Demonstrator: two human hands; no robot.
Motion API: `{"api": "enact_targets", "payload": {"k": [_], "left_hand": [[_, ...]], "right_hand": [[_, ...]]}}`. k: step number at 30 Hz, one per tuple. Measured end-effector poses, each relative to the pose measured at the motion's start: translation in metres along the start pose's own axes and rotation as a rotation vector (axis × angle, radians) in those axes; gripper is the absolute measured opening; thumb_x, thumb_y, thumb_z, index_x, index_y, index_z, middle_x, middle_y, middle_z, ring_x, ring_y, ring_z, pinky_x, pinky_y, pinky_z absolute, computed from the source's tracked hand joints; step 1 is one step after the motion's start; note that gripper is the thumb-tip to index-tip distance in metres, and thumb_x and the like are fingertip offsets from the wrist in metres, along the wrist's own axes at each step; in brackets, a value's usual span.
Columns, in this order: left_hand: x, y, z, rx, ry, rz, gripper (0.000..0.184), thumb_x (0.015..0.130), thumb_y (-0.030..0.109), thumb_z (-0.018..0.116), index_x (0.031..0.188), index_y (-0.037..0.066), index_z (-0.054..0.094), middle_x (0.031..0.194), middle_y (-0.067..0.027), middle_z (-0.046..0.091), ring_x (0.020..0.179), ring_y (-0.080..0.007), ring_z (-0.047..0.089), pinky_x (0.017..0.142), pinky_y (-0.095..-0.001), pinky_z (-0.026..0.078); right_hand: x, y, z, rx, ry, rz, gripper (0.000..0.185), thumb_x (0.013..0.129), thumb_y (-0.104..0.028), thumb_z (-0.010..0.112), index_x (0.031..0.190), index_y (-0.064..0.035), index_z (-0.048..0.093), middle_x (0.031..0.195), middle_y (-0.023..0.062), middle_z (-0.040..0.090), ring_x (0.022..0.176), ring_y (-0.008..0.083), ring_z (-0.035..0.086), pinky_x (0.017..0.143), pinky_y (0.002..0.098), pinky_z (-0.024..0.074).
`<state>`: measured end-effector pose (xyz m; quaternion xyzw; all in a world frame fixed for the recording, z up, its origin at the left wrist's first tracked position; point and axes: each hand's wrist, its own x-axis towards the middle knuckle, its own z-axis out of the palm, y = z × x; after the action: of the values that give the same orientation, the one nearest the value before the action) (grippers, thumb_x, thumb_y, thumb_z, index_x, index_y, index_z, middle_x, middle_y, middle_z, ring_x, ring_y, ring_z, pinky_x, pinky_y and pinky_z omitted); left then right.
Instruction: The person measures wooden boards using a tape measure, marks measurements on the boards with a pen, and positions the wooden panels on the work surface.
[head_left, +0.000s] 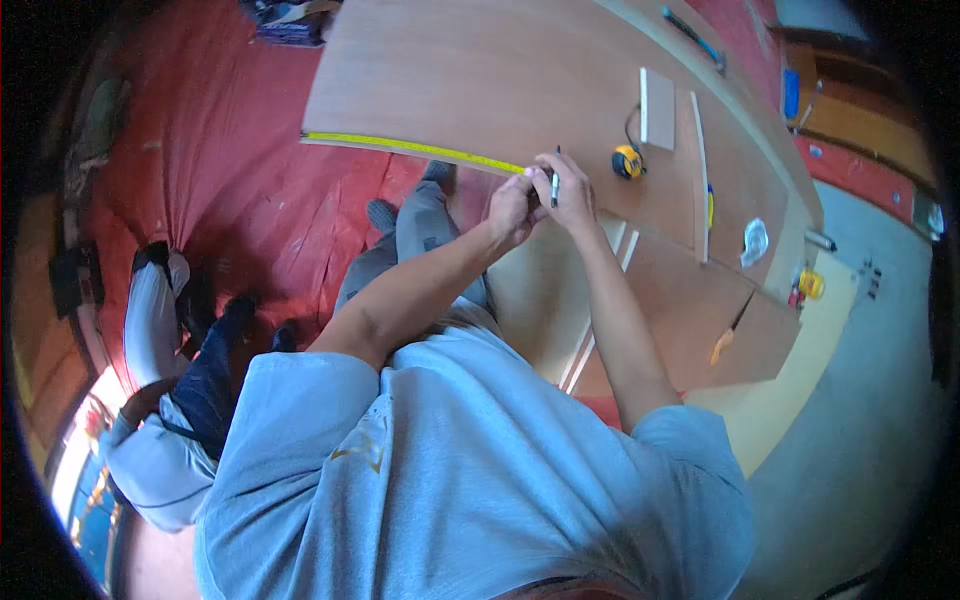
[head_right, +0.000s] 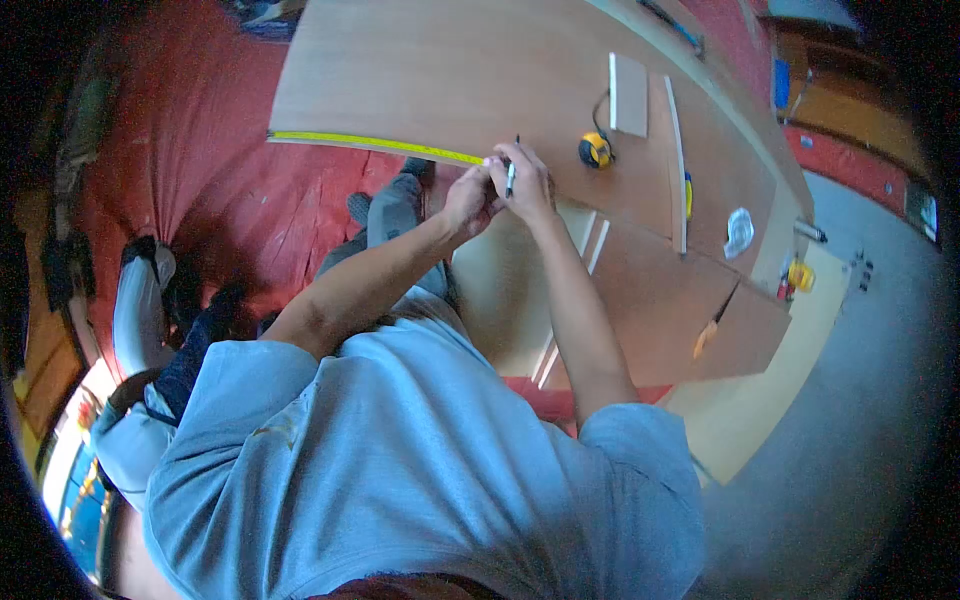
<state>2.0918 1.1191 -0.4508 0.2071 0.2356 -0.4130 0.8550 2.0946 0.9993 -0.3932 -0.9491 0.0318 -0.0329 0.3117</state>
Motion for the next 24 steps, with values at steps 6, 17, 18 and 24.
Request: {"api": "enact_targets", "payload": {"k": [6, 17, 18, 24], "left_hand": [[0.008, -0.017, 0.017, -0.008, 0.036, -0.065, 0.043, 0.114, 0.047, 0.033, 0.135, 0.018, 0.056, 0.127, -0.0047, 0.065, 0.108, -0.0192, 0.068, 0.089, -0.0381, 0.060], [0.039, -0.062, -0.005, -0.029, -0.121, -0.170, 0.034, 0.111, 0.045, 0.047, 0.129, 0.018, 0.056, 0.119, -0.0051, 0.068, 0.103, -0.0177, 0.070, 0.086, -0.0392, 0.061], [0.042, -0.063, -0.011, -0.025, -0.110, -0.173, 0.034, 0.111, 0.045, 0.047, 0.129, 0.018, 0.056, 0.119, -0.0051, 0.068, 0.103, -0.0177, 0.070, 0.086, -0.0392, 0.061], [0.032, -0.052, -0.011, -0.155, -0.197, -0.127, 0.030, 0.106, 0.040, 0.059, 0.121, 0.014, 0.057, 0.118, -0.0119, 0.070, 0.105, -0.0303, 0.069, 0.091, -0.0462, 0.059]], "right_hand": [[-0.012, 0.010, -0.014, -0.115, 0.079, 0.029, 0.031, 0.099, -0.028, 0.068, 0.121, -0.0066, 0.071, 0.106, 0.0183, 0.072, 0.095, 0.0407, 0.071, 0.082, 0.0478, 0.0567], [-0.001, -0.007, -0.008, 0.579, -0.170, 0.246, 0.024, 0.096, -0.019, 0.071, 0.113, -0.0028, 0.076, 0.103, 0.0075, 0.077, 0.096, 0.0159, 0.072, 0.086, 0.0326, 0.0578], [0.001, -0.003, 0.000, 0.590, -0.171, 0.252, 0.024, 0.096, -0.019, 0.071, 0.113, -0.0028, 0.076, 0.103, 0.0075, 0.077, 0.096, 0.0159, 0.072, 0.086, 0.0326, 0.0578], [0.016, -0.007, 0.029, 0.610, -0.295, 0.307, 0.021, 0.088, -0.018, 0.074, 0.104, -0.0043, 0.074, 0.093, 0.0041, 0.077, 0.089, 0.0144, 0.072, 0.082, 0.0318, 0.0574]]}}
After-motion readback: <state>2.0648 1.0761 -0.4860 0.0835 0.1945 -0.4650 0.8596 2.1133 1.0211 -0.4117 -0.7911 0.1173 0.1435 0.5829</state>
